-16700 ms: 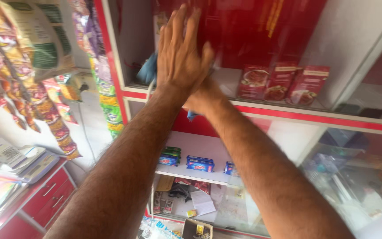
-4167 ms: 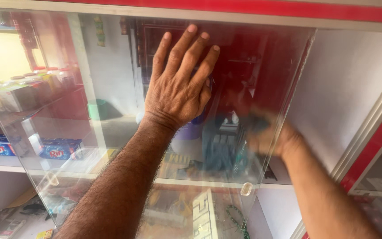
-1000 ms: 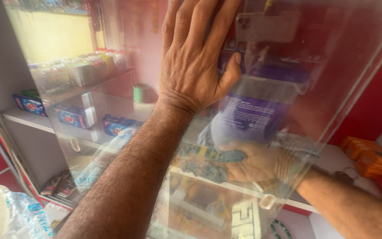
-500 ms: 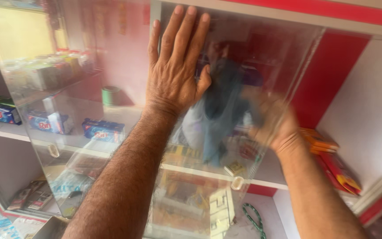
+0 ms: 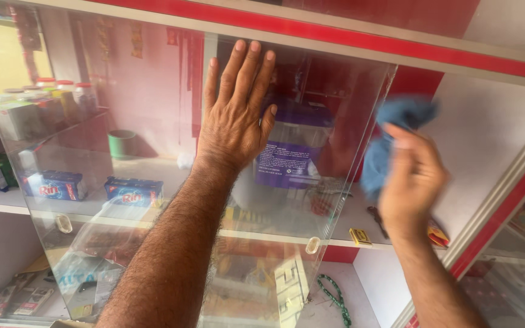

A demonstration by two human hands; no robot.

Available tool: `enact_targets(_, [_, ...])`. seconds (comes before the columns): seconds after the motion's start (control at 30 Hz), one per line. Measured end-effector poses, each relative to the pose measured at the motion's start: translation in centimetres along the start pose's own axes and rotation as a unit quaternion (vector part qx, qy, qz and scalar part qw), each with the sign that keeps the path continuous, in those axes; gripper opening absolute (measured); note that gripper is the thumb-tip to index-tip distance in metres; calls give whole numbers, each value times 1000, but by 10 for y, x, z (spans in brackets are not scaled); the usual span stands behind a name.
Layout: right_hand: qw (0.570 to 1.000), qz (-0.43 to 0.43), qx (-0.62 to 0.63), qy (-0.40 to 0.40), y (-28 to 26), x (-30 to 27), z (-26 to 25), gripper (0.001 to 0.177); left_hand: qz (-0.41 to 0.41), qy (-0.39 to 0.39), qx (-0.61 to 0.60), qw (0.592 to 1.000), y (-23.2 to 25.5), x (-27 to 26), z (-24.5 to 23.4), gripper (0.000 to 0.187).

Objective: The person wipes the glass doors of a red-framed display cabinet using a blue cloth. They repeatedly wipe different sections of the glass, occasionally dipping the cloth into a blue bucket of water to rewet it. The person also wipes the top surface of a freezer unit before returning to the cabinet.

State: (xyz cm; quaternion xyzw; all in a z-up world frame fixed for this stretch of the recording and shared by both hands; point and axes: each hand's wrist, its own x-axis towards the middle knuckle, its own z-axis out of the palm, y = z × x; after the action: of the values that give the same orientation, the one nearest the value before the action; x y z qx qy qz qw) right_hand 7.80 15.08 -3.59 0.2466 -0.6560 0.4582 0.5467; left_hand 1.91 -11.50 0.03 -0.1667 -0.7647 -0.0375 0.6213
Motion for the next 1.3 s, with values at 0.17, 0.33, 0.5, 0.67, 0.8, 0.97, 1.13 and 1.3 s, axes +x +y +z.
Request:
enact_targets(0.17, [875, -333, -315, -160, -13, 50, 55, 45, -3, -49, 10, 999, -4, 4, -11, 62])
enact_targets(0.33, [844, -371, -364, -132, 7, 36, 102, 55, -4, -11, -90, 996, -10, 5, -22, 77])
enact_targets(0.5, [854, -367, -335, -152, -9, 30, 139, 56, -16, 14, -184, 983, -13, 2, -31, 73])
enact_targets(0.67, [863, -364, -307, -172, -44, 26, 159, 58, 12, 30, -143, 989, -20, -2, -34, 59])
enact_targets(0.8, [871, -349, -290, -190, -63, 17, 158, 59, -44, 34, -187, 981, -25, 4, -37, 46])
enact_targets(0.97, [872, -323, -299, -215, -72, 26, 146, 61, -34, 62, -174, 982, -32, 5, -41, 45])
enact_targets(1.13, [888, -250, -259, -286, -69, 27, 172, 63, 0, 109, -145, 983, -39, -6, -33, 37])
enact_targets(1.3, [917, -39, -10, -396, -45, 30, 191, 60, -48, 94, -137, 985, -26, -4, -25, 41])
